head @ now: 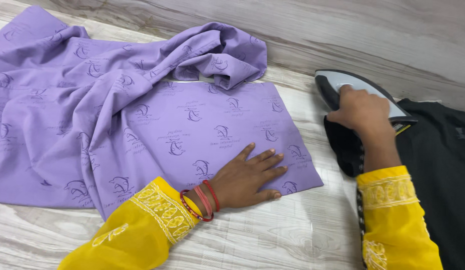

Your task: The person irons a purple patterned garment on a flat surface. They repeatedly smooth the fabric with their hands and move the iron across different sections, including the sleeves and body, to remove wrinkles.

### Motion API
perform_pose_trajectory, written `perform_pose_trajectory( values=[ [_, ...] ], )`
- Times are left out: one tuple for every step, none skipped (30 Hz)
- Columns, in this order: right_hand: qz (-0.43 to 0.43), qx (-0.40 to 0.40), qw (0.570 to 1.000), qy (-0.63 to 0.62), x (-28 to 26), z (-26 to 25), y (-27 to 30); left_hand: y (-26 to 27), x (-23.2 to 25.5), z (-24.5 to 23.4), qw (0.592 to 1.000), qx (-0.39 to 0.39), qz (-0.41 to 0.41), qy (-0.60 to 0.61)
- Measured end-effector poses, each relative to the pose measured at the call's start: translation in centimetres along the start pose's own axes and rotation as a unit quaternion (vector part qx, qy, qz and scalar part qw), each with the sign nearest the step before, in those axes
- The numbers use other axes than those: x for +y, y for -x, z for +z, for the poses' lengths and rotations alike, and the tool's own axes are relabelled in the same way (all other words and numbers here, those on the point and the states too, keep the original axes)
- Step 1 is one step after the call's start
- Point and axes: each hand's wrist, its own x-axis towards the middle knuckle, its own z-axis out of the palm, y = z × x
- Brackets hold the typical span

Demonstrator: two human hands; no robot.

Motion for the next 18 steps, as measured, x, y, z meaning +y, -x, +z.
perform_pose_trajectory(
  values=[
    [-0.003,0.02,0.999,-0.041,0.6,-1.5,0.8,0.0,-0.4,-0.1,0.998,0.033,-0.04,0.041],
    [-0.007,0.039,0.996,-0.082,0.9,-3.0,1.6,-0.1,-0.9,-0.2,0.991,0.065,-0.079,0.082],
    [-0.022,0.015,0.997,-0.076,0.9,-4.3,2.5,-0.2,-1.6,-0.5,0.981,0.097,-0.118,0.121],
    [-0.036,-0.009,0.997,-0.07,0.6,-5.4,3.5,-0.3,-2.7,-0.9,0.971,0.137,-0.164,0.105],
    [-0.069,-0.041,0.992,-0.092,0.0,-6.4,4.4,-0.2,-4.1,-1.3,0.957,0.176,-0.21,0.09],
    [-0.102,-0.073,0.986,-0.114,-0.8,-7.3,5.2,0.1,-5.6,-1.7,0.95,0.206,-0.231,0.049],
    [-0.136,-0.104,0.976,-0.137,-1.7,-8.3,6.0,0.6,-7.0,-2.2,0.939,0.235,-0.25,0.006],
    [-0.147,-0.143,0.971,-0.124,-2.7,-9.0,6.8,1.0,-8.1,-2.4,0.933,0.232,-0.27,-0.045],
    [-0.158,-0.183,0.964,-0.111,-4.0,-9.5,7.5,1.5,-9.1,-2.5,0.925,0.228,-0.289,-0.096],
    [-0.168,-0.222,0.956,-0.098,-5.2,-9.8,8.1,1.9,-9.9,-2.6,0.913,0.223,-0.307,-0.147],
    [-0.192,-0.218,0.951,-0.106,-6.4,-9.9,8.3,2.5,-10.5,-2.5,0.913,0.209,-0.313,-0.155],
    [-0.216,-0.214,0.946,-0.114,-7.4,-9.7,8.4,3.0,-11.1,-2.4,0.913,0.196,-0.318,-0.164],
    [-0.239,-0.212,0.94,-0.122,-8.2,-9.4,8.4,3.4,-11.4,-2.4,0.913,0.181,-0.322,-0.171],
    [-0.268,-0.193,0.933,-0.146,-8.5,-9.1,8.4,3.5,-11.5,-2.3,0.913,0.174,-0.329,-0.167],
    [-0.296,-0.172,0.924,-0.171,-8.6,-9.0,8.2,3.4,-11.5,-2.3,0.912,0.167,-0.336,-0.165],
    [-0.323,-0.15,0.913,-0.197,-8.7,-8.9,7.9,3.2,-11.6,-2.5,0.911,0.16,-0.343,-0.163],
    [-0.293,-0.168,0.924,-0.178,-8.8,-9.0,7.5,3.0,-11.7,-2.9,0.912,0.15,-0.347,-0.162],
    [-0.262,-0.186,0.933,-0.16,-8.8,-9.1,6.9,2.8,-11.8,-3.2,0.912,0.139,-0.352,-0.16]
  ],
)
